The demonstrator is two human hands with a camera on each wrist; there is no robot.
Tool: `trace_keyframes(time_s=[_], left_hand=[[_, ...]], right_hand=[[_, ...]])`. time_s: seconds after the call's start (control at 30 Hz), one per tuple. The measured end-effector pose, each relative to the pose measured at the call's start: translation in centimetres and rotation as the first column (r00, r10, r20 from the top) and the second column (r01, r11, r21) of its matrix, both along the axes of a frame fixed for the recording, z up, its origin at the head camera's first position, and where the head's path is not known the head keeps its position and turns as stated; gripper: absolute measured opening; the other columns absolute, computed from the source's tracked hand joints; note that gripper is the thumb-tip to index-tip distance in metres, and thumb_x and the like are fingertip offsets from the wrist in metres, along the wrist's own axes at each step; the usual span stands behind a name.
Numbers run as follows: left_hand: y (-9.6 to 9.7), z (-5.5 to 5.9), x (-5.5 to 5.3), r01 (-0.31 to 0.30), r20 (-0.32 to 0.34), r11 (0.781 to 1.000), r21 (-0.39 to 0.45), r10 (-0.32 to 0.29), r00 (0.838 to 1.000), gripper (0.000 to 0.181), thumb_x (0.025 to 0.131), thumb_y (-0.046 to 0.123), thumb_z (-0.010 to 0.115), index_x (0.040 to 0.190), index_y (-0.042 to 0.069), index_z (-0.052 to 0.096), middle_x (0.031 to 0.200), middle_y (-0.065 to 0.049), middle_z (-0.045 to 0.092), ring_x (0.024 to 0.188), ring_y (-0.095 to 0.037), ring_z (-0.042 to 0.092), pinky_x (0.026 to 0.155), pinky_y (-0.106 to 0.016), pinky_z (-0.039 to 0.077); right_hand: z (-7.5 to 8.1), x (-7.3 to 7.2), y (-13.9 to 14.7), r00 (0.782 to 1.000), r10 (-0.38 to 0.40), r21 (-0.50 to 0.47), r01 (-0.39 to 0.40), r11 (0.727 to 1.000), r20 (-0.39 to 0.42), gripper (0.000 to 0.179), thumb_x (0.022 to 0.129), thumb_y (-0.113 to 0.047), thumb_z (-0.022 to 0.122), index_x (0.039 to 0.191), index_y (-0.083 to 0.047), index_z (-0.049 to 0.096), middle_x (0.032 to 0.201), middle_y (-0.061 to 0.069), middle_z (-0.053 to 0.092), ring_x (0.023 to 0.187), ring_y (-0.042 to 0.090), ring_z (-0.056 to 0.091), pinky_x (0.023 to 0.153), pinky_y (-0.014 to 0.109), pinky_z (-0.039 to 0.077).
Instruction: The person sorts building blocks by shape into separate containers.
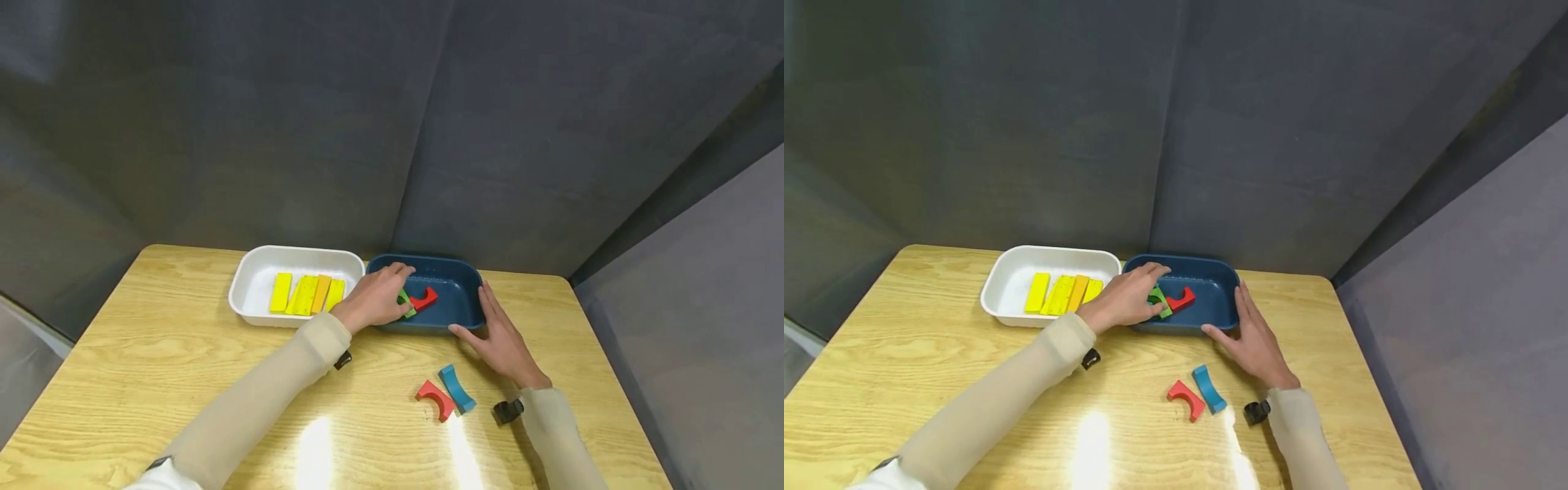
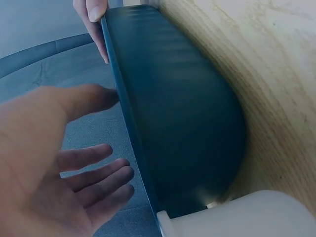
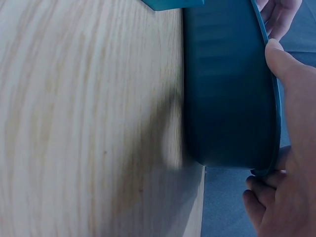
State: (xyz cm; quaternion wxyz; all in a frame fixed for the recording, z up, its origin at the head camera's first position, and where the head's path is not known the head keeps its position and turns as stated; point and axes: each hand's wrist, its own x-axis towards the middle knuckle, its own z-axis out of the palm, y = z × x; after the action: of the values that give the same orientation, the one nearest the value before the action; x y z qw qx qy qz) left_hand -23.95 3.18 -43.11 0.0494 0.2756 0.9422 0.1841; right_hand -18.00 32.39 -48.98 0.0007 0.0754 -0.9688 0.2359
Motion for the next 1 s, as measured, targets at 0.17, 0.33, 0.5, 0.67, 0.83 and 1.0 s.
trace_keyframes(time_s=[0.17, 0.33, 0.5, 0.67, 0.83, 1.0], left_hand=[[-0.1, 0.1, 0.5, 0.005, -0.03, 1.0, -0.002, -0.005, 1.0, 0.073, 0.101, 0.037, 0.076, 0.162, 0.01, 0.047, 0.164, -0.012, 0.048, 0.14, -0.032, 0.058, 0.11, -0.044, 0.056], [-0.2, 0.3, 0.9, 0.002, -0.023, 0.999, 0.032, -0.001, 1.0, 0.072, 0.101, 0.035, 0.076, 0.161, 0.008, 0.047, 0.164, -0.013, 0.048, 0.141, -0.032, 0.056, 0.112, -0.044, 0.054], [-0.3, 0.2, 1.1, 0.0, -0.011, 0.999, 0.051, 0.001, 1.0, 0.072, 0.102, 0.033, 0.076, 0.162, 0.008, 0.046, 0.164, -0.013, 0.047, 0.141, -0.031, 0.056, 0.113, -0.043, 0.054], [-0.5, 0.3, 1.3, 0.018, -0.05, 0.999, 0.05, -0.015, 0.999, 0.072, 0.102, 0.036, 0.075, 0.161, 0.008, 0.046, 0.164, -0.014, 0.047, 0.141, -0.032, 0.056, 0.115, -0.043, 0.052], [-0.9, 0.6, 2.1, 0.038, -0.077, 0.996, 0.079, -0.032, 0.997, 0.071, 0.101, 0.037, 0.074, 0.161, 0.009, 0.047, 0.164, -0.014, 0.048, 0.142, -0.032, 0.055, 0.115, -0.045, 0.052], [-1.3, 0.8, 3.2, 0.053, -0.094, 0.992, 0.111, -0.042, 0.995, 0.069, 0.102, 0.037, 0.074, 0.16, 0.011, 0.048, 0.162, -0.012, 0.05, 0.142, -0.032, 0.055, 0.115, -0.046, 0.052]], right_hand=[[0.1, 0.1, 0.0, 1.0, 0.003, -0.003, -0.003, 1.0, 0.001, 0.114, 0.097, -0.072, 0.064, 0.174, -0.011, 0.007, 0.181, 0.003, -0.003, 0.164, 0.043, 0.016, 0.125, 0.071, 0.024], [0.1, 0.1, -0.1, 1.0, 0.004, -0.014, -0.004, 1.0, 0.0, 0.114, 0.097, -0.072, 0.065, 0.174, -0.011, 0.008, 0.181, 0.001, -0.003, 0.164, 0.043, 0.016, 0.125, 0.071, 0.025], [0.0, 0.1, 0.0, 1.0, 0.005, -0.014, -0.005, 1.0, 0.004, 0.114, 0.097, -0.073, 0.064, 0.174, -0.011, 0.008, 0.181, 0.001, -0.004, 0.164, 0.043, 0.017, 0.125, 0.071, 0.025], [0.1, 0.0, 0.0, 1.0, 0.005, -0.013, -0.006, 1.0, -0.005, 0.113, 0.097, -0.072, 0.064, 0.173, -0.009, 0.009, 0.181, 0.001, -0.003, 0.164, 0.043, 0.017, 0.125, 0.071, 0.025], [0.1, -0.1, 0.0, 1.0, 0.006, -0.012, -0.006, 1.0, -0.009, 0.114, 0.096, -0.072, 0.065, 0.173, -0.009, 0.009, 0.181, 0.003, -0.002, 0.163, 0.043, 0.017, 0.125, 0.071, 0.025], [0.0, 0.1, -0.1, 1.0, 0.007, -0.008, -0.007, 1.0, -0.004, 0.114, 0.097, -0.072, 0.064, 0.173, -0.009, 0.008, 0.181, 0.004, -0.002, 0.163, 0.044, 0.017, 0.125, 0.071, 0.025]])
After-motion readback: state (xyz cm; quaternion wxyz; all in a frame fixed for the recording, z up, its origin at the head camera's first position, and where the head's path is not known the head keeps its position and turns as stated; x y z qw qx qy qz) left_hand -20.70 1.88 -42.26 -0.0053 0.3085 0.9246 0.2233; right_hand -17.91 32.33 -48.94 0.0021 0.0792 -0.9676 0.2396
